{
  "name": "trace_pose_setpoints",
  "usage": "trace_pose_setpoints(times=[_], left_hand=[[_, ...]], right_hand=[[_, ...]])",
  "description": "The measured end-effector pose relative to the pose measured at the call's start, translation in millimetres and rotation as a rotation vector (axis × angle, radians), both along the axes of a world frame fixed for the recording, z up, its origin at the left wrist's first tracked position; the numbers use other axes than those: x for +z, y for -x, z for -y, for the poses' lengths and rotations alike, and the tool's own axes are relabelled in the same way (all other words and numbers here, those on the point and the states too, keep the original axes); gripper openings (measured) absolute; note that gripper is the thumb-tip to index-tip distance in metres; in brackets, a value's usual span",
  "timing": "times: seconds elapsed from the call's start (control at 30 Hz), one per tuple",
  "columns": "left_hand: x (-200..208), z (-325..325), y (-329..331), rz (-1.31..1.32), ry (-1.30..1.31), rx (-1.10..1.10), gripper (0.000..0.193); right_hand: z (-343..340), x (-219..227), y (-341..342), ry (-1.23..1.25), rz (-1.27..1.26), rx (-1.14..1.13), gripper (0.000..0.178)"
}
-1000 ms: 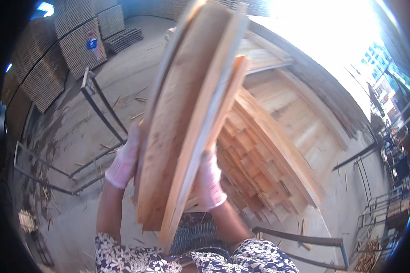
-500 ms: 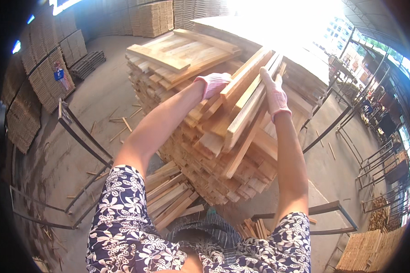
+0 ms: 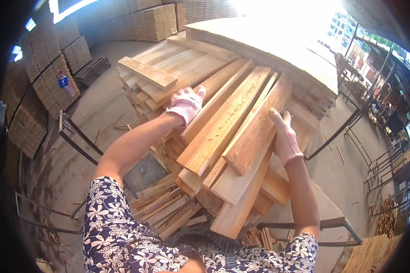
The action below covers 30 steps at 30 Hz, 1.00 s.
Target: The person repeatedly picks up bundles of wooden planks from a lower pile and stacks them onto a higher pile. They wear pink gloves and handle the wood by hand, lifting and placing the planks in a repetitive cycle.
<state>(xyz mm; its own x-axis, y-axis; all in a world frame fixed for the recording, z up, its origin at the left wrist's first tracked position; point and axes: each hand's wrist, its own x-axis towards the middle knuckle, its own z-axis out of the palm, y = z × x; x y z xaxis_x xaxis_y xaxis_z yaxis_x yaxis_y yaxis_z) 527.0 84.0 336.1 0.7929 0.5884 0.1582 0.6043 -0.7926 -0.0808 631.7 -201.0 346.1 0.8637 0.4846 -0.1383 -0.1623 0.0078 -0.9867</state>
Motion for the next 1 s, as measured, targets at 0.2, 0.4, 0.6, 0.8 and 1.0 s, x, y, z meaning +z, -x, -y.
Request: trace_pose_setpoints(times=[0.2, 0.4, 0.6, 0.8, 1.0], left_hand=[[-37.1, -31.3, -18.7, 0.196, -0.381, -0.152, 0.036], [-25.4, -47.0, -14.9, 0.201, -0.434, -0.181, 0.036], [31.5, 37.2, -15.7, 0.133, 0.984, -0.575, 0.063], [53.7, 41.6, 13.0, 0.321, 0.352, -0.492, 0.084], [2.8, -25.2, -3.4, 0.292, 0.546, -0.589, 0.083]], right_hand=[[5.0, -2.7, -13.5, 0.078, 0.055, 0.04, 0.113], [56.3, 2.0, -31.5, 0.017, 0.094, 0.037, 0.114], [76.1, -14.1, -50.3, 0.588, 0.472, 0.225, 0.083], [21.5, 27.2, -19.7, 1.198, 0.999, 0.007, 0.075], [31.1, 27.3, 33.4, 1.032, 0.79, 0.138, 0.068]])
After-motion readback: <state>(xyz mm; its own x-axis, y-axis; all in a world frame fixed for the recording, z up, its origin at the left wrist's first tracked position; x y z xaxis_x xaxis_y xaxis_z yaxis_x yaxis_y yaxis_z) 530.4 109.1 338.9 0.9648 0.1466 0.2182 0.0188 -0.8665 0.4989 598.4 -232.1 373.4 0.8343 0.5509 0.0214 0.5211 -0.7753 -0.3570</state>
